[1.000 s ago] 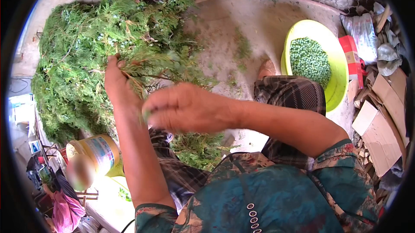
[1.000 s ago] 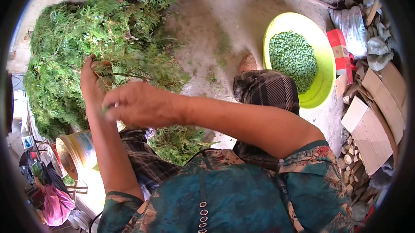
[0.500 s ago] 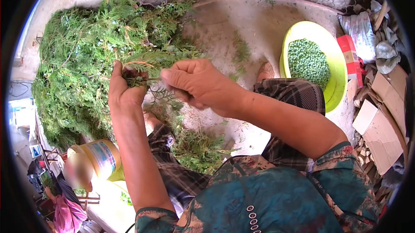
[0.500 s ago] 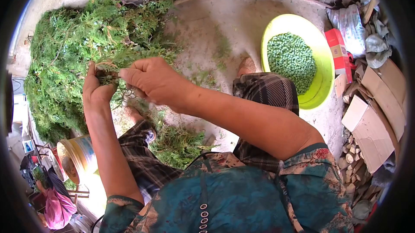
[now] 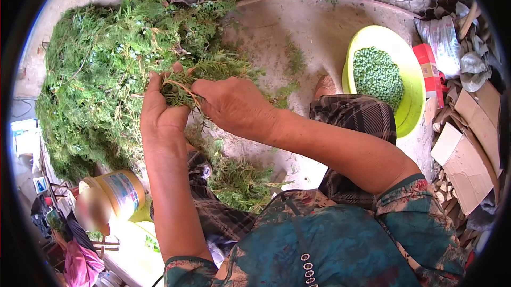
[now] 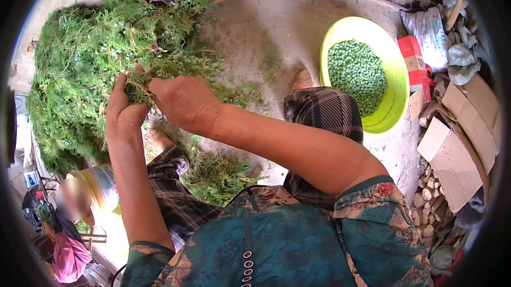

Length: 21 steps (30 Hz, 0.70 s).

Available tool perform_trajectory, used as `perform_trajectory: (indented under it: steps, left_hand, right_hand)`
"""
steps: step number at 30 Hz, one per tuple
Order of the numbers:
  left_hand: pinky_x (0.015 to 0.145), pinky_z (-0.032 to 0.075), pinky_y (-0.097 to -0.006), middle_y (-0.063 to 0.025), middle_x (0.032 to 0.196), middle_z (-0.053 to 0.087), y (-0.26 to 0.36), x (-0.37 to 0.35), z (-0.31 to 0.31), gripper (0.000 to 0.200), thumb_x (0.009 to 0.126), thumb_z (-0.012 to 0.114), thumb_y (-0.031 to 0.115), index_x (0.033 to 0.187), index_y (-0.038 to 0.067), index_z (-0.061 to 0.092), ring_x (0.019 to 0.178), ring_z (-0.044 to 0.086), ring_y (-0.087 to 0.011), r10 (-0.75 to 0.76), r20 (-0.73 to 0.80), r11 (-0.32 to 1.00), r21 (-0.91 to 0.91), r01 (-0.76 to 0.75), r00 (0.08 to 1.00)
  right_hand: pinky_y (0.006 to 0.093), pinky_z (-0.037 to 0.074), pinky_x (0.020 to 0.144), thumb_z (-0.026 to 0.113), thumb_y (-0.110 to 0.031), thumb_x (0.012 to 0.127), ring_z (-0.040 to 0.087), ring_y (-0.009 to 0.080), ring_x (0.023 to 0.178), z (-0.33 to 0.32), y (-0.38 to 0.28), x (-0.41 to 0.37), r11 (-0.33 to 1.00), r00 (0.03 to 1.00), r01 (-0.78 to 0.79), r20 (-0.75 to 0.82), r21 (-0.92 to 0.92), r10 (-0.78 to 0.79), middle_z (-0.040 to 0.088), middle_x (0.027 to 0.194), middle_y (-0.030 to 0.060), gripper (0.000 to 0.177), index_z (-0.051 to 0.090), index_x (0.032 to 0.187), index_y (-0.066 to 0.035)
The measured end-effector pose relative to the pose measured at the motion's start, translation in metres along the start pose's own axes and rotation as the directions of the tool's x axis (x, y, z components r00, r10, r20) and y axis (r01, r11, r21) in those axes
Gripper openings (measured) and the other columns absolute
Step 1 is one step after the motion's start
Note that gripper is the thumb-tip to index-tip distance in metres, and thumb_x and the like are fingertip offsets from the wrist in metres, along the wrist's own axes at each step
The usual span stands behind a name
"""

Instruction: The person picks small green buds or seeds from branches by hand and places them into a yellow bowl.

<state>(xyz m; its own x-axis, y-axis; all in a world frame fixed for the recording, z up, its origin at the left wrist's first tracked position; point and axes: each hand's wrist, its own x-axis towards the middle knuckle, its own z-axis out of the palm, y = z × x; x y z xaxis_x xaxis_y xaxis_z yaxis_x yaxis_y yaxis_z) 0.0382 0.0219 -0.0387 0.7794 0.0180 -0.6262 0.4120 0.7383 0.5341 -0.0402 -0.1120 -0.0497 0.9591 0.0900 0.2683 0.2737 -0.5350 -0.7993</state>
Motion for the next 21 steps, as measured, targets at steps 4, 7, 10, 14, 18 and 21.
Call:
perform_trajectory:
  steps: [4,7,10,14,18,21]
  left_hand:
    - [0.089,0.046,-0.0519,-0.0196,0.103,0.057,0.004,0.006,0.000,0.026,0.096,0.040,0.025,0.103,0.000,0.043,0.095,0.056,-0.0340,-0.002,0.019,1.000,0.002,0.002,1.000]
    - [0.088,0.047,-0.0500,-0.0202,0.104,0.057,0.008,0.012,-0.002,0.028,0.098,0.033,0.024,0.108,-0.001,0.043,0.096,0.056,-0.0329,-0.059,-0.037,0.995,-0.082,0.056,0.998]
    - [0.088,0.047,-0.0475,-0.0202,0.108,0.057,0.005,0.019,-0.010,0.031,0.098,0.032,0.024,0.115,-0.001,0.042,0.099,0.055,-0.0325,-0.081,0.046,0.996,-0.020,0.082,0.996]
    - [0.094,0.042,-0.0446,-0.0182,0.109,0.058,0.000,0.007,0.002,0.037,0.098,0.032,0.025,0.112,-0.003,0.052,0.102,0.054,-0.0297,-0.086,-0.049,0.996,-0.026,0.085,0.995]
    - [0.095,0.042,-0.0444,-0.0184,0.110,0.057,0.000,0.001,0.002,0.039,0.098,0.030,0.026,0.112,-0.003,0.052,0.103,0.054,-0.0304,-0.087,-0.046,0.995,0.045,0.089,0.995]
    - [0.095,0.041,-0.0443,-0.0187,0.110,0.057,0.002,0.006,-0.005,0.039,0.098,0.031,0.026,0.113,-0.004,0.051,0.102,0.054,-0.0310,-0.091,0.019,0.995,0.051,0.090,0.996]
  right_hand:
    - [0.0384,0.045,0.057,0.053,-0.011,0.082,0.057,0.0346,0.064,0.000,-0.002,0.001,0.971,0.992,0.112,-0.080,0.209,-0.097,0.058,0.070,0.0183,0.009,0.055,0.083,-0.002]
    - [0.0357,0.045,0.059,0.053,-0.011,0.081,0.055,0.0343,0.064,-0.008,-0.009,0.006,0.890,0.993,0.104,-0.101,0.445,-0.066,0.059,0.073,0.0167,0.011,0.056,0.081,-0.001]
    - [0.0356,0.045,0.059,0.054,-0.012,0.080,0.055,0.0345,0.064,-0.007,-0.001,0.009,0.895,0.998,-0.016,-0.048,0.445,0.042,0.059,0.072,0.0166,0.012,0.056,0.083,-0.001]
    - [0.0415,0.045,0.055,0.060,-0.014,0.080,0.059,0.0339,0.063,-0.001,0.001,0.001,0.997,0.999,0.014,0.048,0.079,-0.018,0.058,0.068,0.0178,0.025,0.052,0.102,-0.006]
    - [0.0469,0.045,0.056,0.059,-0.012,0.079,0.058,0.0394,0.064,0.004,0.005,-0.002,0.996,0.996,0.081,0.051,-0.043,-0.079,0.057,0.065,0.0193,0.033,0.047,0.110,-0.009]
    - [0.0464,0.045,0.056,0.057,-0.012,0.080,0.058,0.0388,0.065,-0.004,-0.001,0.000,0.996,0.991,0.076,0.114,-0.054,-0.069,0.057,0.066,0.0189,0.028,0.049,0.106,-0.010]
